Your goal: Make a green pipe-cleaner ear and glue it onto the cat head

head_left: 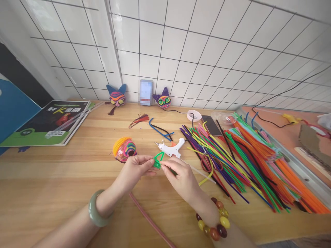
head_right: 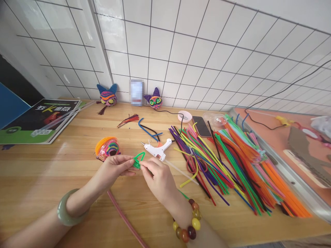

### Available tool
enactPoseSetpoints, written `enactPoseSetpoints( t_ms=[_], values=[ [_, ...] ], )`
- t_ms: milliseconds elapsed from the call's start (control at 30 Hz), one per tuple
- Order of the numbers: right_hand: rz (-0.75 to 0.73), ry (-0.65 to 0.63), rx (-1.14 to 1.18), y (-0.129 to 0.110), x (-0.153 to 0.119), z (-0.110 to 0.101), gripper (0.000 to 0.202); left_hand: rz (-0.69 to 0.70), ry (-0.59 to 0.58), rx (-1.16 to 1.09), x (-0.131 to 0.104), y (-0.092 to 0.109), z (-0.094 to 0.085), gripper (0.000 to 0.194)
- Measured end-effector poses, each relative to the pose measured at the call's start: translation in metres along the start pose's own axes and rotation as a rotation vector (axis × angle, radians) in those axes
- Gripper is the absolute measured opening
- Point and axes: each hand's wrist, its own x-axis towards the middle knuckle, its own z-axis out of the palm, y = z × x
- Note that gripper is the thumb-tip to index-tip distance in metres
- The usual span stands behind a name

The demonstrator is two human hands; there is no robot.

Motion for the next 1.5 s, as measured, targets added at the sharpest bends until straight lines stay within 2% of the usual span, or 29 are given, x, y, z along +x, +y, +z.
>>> enactPoseSetpoints(
  t_ms=[333,867,1033,1167,1267,1333,1500],
  values=[
    [-0.110,-0.031,-0.206,0.005,-0.003,0.001,0.023,-0.034,-0.006,-0.056,0.001,-0.003,-0.001,0.022],
    [-0.156,-0.085,-0.244,0.007,-0.003,0.001,0.026,-0.079,0.016,-0.121,0.003,-0.005,-0.002,0.022],
    [-0.055,-0.042,-0.079,-0.001,0.000,0.000,0.019,-0.064,0.040,-0.145,0.002,-0.003,-0.002,0.019],
    [0.182,-0.021,0.097,-0.004,0.001,0.001,0.006,-0.043,0.055,-0.129,0.000,-0.002,0.000,0.021],
    [0.324,-0.071,0.169,-0.003,0.001,0.003,0.008,-0.027,0.053,-0.107,-0.002,-0.001,0.002,0.021],
    [0.337,-0.078,0.150,-0.002,0.001,0.003,0.011,-0.014,0.045,-0.098,-0.002,-0.001,0.003,0.020],
    [0.189,-0.051,0.022,-0.003,0.002,0.002,0.009,-0.009,0.021,-0.098,-0.003,0.000,0.004,0.019]
  ],
)
